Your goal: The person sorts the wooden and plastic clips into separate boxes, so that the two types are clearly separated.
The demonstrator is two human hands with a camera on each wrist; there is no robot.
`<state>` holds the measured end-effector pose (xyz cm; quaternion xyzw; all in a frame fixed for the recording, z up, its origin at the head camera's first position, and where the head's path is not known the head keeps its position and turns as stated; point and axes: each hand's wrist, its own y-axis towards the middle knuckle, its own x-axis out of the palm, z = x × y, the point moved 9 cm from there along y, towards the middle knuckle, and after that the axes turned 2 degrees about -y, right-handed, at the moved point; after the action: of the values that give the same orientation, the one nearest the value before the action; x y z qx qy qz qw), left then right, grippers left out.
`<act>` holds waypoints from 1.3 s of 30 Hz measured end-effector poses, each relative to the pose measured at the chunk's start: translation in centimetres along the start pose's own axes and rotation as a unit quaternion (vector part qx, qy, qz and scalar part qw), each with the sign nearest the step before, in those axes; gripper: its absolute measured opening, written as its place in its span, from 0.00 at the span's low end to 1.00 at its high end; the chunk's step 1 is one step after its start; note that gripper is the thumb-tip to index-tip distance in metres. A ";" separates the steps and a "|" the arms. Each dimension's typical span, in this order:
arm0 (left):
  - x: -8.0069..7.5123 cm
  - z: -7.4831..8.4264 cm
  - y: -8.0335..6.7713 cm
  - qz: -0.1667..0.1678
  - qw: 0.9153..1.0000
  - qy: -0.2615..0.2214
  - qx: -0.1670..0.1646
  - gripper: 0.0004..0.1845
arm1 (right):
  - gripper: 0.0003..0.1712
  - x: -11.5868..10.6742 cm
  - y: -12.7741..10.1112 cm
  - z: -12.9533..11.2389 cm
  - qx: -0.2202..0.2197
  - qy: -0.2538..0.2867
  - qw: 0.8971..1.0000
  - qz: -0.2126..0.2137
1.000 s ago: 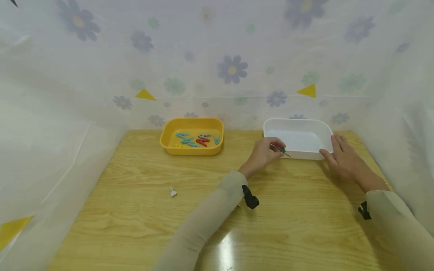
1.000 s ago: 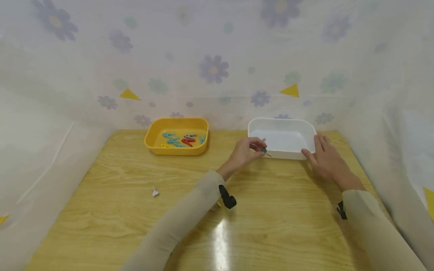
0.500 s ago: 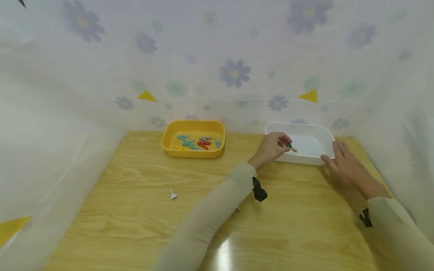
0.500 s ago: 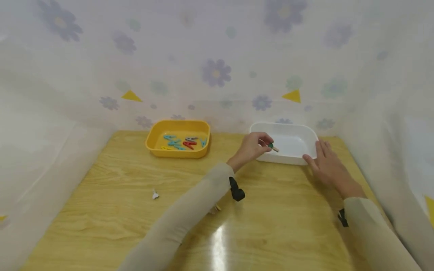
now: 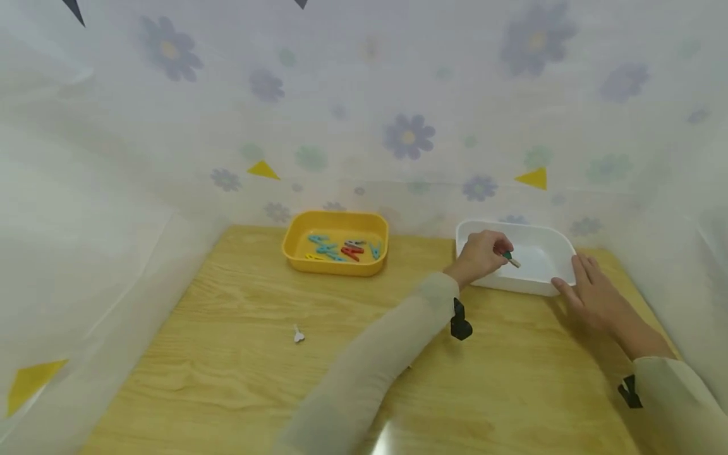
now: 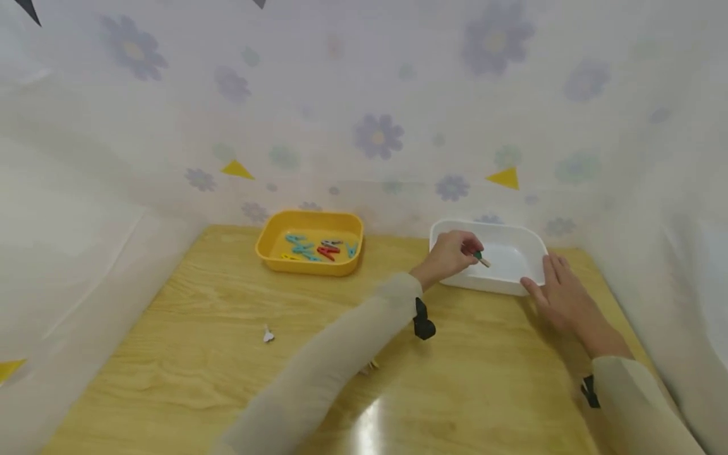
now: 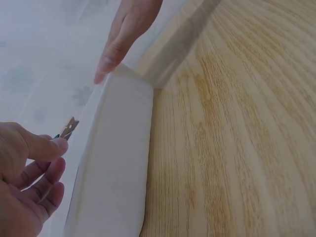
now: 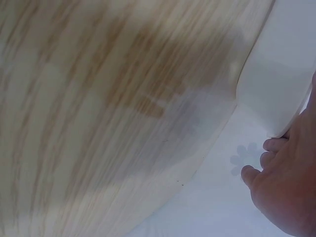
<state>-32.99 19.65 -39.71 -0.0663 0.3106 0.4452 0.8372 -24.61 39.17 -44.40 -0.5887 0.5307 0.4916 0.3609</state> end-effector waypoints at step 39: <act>0.4 2.5 -2.5 -0.022 0.994 0.000 0.104 0.14 | 0.46 0.3 -0.2 0.2 0.012 0.009 1.000 -0.017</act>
<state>-29.68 19.45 -38.36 0.0139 0.3539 0.3917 0.8492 -24.47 39.29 -44.79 -0.5977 0.5298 0.4736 0.3711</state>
